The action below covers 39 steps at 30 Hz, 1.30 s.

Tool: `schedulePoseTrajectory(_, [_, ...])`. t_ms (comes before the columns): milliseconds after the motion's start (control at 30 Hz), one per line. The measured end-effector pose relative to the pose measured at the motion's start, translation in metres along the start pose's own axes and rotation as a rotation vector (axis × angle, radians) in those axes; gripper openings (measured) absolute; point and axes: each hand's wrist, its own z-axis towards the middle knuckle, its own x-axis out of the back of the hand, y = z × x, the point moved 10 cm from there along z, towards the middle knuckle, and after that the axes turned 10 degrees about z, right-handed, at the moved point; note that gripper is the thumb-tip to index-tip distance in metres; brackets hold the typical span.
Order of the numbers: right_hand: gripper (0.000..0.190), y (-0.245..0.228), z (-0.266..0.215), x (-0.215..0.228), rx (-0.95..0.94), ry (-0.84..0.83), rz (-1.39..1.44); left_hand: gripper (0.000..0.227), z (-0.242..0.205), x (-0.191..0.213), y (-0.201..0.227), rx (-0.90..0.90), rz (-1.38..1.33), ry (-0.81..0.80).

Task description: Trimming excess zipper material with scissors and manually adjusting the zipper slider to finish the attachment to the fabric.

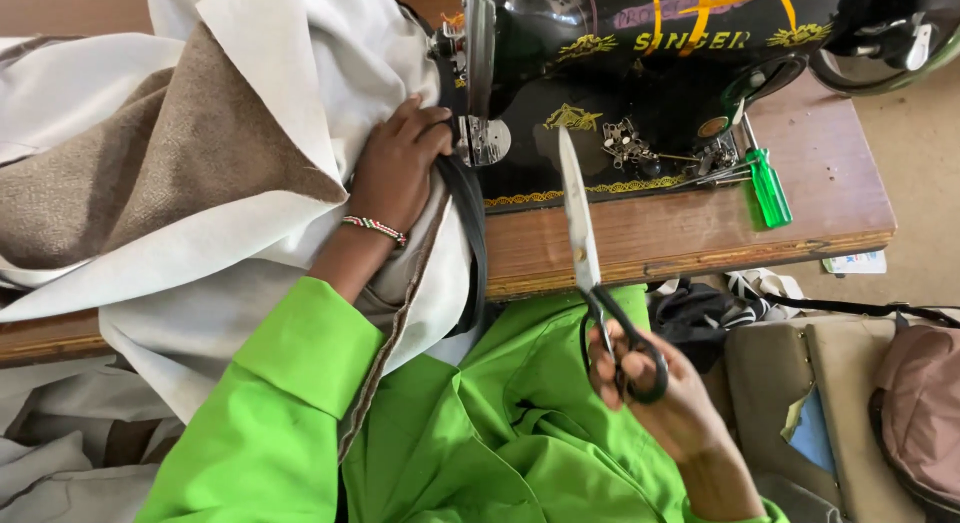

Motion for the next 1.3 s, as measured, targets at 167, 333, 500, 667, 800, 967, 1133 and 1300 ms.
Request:
schedulePoseTrajectory(167, [0.044,0.061,-0.016,-0.008,-0.183,-0.085,0.118,0.028,-0.018,0.024,-0.008,-0.033,0.008,0.106])
schedulePoseTrajectory(333, [0.08,0.089,-0.016,-0.039,-0.294,-0.199,-0.006,0.027,-0.046,0.039,-0.007,-0.006,0.045,0.159])
schedulePoseTrajectory(500, [0.078,0.097,-0.015,-0.069,-0.378,-0.256,-0.138,0.023,-0.076,0.064,-0.01,0.143,0.003,0.162])
schedulePoseTrajectory(667, [0.067,0.115,-0.018,-0.057,-0.41,-0.223,-0.089,0.021,-0.105,0.084,-0.005,0.214,-0.103,0.136])
schedulePoseTrajectory(800, [0.057,0.116,-0.018,-0.058,-0.442,-0.17,-0.098,0.039,-0.12,0.1,-0.002,0.291,-0.189,-0.002])
schedulePoseTrajectory(967, [0.058,0.117,-0.018,-0.056,-0.435,-0.156,-0.169,0.029,-0.129,0.119,-0.002,0.366,-0.148,-0.005])
schedulePoseTrajectory(1133, [0.06,0.113,-0.007,-0.085,-0.406,-0.145,-0.26,0.039,-0.161,0.094,-0.016,0.478,-0.349,-0.059])
schedulePoseTrajectory(1300, [0.052,0.127,0.007,-0.096,-0.473,-0.126,-0.289,0.026,-0.171,0.097,-0.011,0.479,-0.393,-0.064])
